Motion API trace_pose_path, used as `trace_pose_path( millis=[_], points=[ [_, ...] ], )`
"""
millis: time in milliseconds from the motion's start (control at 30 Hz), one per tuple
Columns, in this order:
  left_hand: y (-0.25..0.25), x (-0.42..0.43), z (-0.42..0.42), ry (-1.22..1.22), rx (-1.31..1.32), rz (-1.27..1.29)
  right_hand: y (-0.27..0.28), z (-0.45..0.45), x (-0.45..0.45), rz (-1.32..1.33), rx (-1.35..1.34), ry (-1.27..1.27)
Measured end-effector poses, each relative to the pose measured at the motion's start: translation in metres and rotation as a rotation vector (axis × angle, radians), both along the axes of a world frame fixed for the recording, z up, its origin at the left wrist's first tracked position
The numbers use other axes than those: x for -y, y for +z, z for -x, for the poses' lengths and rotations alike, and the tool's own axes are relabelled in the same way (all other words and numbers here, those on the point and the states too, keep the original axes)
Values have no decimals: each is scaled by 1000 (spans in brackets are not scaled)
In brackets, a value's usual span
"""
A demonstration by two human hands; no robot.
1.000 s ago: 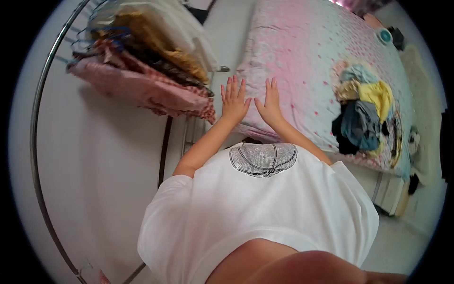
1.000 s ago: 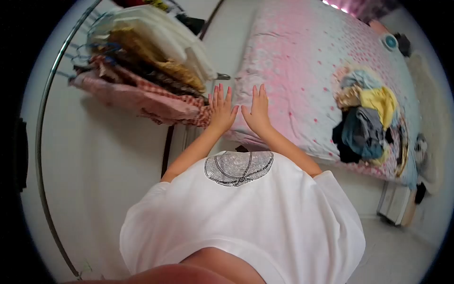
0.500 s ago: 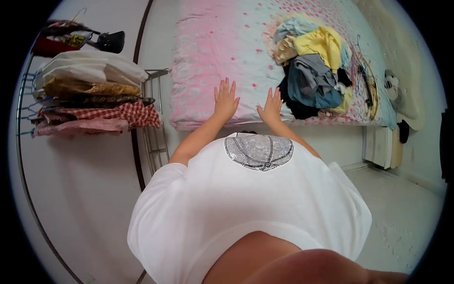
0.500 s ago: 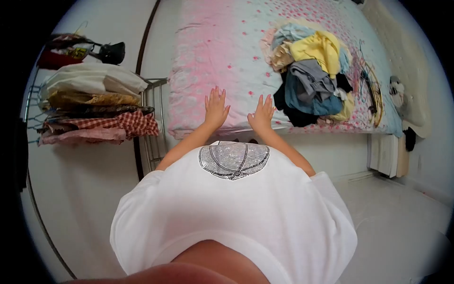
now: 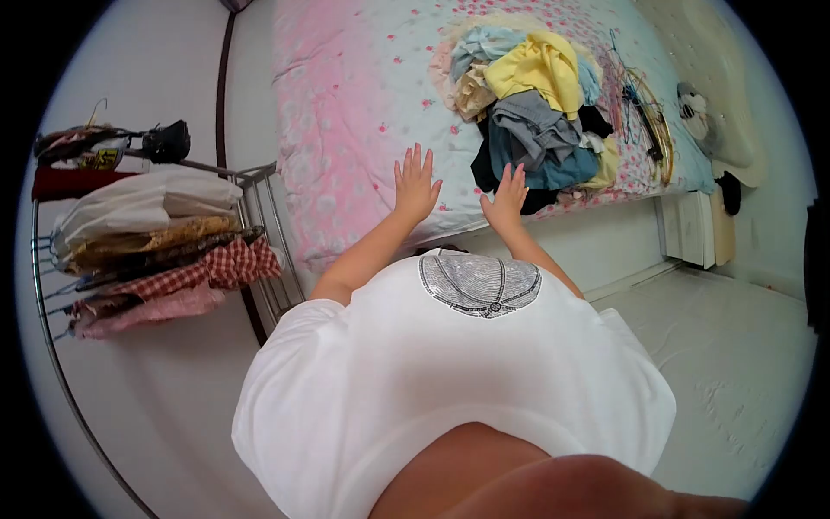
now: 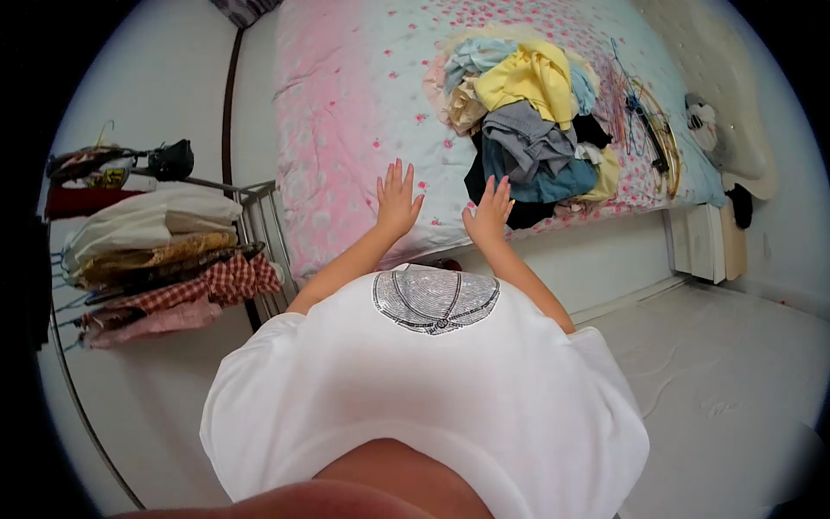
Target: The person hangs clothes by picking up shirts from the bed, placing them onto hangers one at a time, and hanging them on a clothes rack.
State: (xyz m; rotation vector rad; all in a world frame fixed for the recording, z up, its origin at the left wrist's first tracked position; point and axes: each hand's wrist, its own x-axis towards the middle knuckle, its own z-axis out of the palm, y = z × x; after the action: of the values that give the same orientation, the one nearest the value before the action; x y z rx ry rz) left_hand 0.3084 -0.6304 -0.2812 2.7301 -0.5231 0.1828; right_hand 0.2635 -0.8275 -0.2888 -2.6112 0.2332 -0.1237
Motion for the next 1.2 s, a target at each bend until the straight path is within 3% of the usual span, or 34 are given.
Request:
trace_pose_path(
  millis=[467, 1000, 1200],
  points=[
    [16, 36, -62, 2, -54, 21, 20, -72, 51, 41, 24, -58],
    [8, 207, -116, 252, -2, 93, 13, -194, 243, 65, 100, 144],
    [-2, 242, -109, 410, -79, 86, 11, -194, 302, -21, -58, 145]
  ],
)
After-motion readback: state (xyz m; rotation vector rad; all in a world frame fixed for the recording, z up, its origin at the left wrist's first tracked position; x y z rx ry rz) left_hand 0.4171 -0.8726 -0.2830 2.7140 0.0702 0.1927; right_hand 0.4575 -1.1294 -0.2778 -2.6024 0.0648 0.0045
